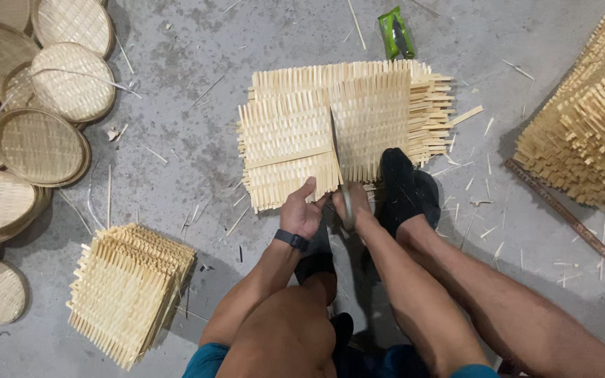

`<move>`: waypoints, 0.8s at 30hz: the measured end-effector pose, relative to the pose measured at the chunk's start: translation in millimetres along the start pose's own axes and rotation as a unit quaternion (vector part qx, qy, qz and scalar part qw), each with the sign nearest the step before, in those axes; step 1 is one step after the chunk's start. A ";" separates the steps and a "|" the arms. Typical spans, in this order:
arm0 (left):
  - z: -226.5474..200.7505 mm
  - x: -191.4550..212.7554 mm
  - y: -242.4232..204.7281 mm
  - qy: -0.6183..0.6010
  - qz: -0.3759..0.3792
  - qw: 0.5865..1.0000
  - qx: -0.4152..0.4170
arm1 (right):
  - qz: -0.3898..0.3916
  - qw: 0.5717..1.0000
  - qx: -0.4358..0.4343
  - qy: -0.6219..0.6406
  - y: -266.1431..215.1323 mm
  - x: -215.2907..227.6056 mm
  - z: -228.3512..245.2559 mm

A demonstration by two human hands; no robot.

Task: The person sits on the floor and uses large shears to cut rectangular bamboo mats in half. They repeatedly separate the cut pieces, stack them, and continue cutting additional mats from a pile.

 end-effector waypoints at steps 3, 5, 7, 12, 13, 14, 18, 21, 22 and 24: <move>-0.7 1.8 2.2 -0.014 0.011 1.000 0.007 | -0.072 0.989 -0.093 0.090 -8.5 -13.6 -9.9; 1.3 4.8 1.8 -0.023 0.004 0.999 0.025 | -0.058 0.986 -0.098 0.119 -13.8 -16.5 -10.8; 0.6 6.1 -0.5 -0.016 0.005 1.000 0.014 | -0.035 0.985 -0.102 0.137 -11.6 -13.9 -10.3; -3.6 4.4 -6.2 0.033 0.010 0.999 0.005 | 0.078 0.904 -0.205 0.367 26.3 -5.8 -25.9; -4.8 4.0 -7.9 0.020 0.017 1.000 -0.003 | 0.074 0.928 -0.187 0.313 28.5 -9.8 -27.1; -5.3 0.2 -7.4 0.005 0.027 1.000 -0.009 | 0.067 0.950 -0.167 0.256 35.4 -10.0 -28.2; -8.6 -0.2 -8.9 0.004 0.015 1.000 -0.003 | 0.027 0.876 -0.208 0.434 39.8 -22.2 -29.3; -6.8 0.8 -8.8 -0.010 0.029 1.000 0.004 | 0.006 0.772 -0.283 0.568 33.2 -27.9 -21.1; -7.8 -0.8 -8.5 -0.017 0.028 0.999 0.005 | 0.009 0.817 -0.261 0.514 34.0 -22.1 -14.9; -11.3 -5.4 -9.4 -0.017 0.029 0.999 0.002 | 0.013 0.893 -0.210 0.398 35.4 -7.1 -1.0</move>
Point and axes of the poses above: each hand's wrist, its own y-axis towards the middle knuckle, its own x-axis out of the back of the hand, z = x × y, the point moved 3 cm from there along y, towards the middle knuckle
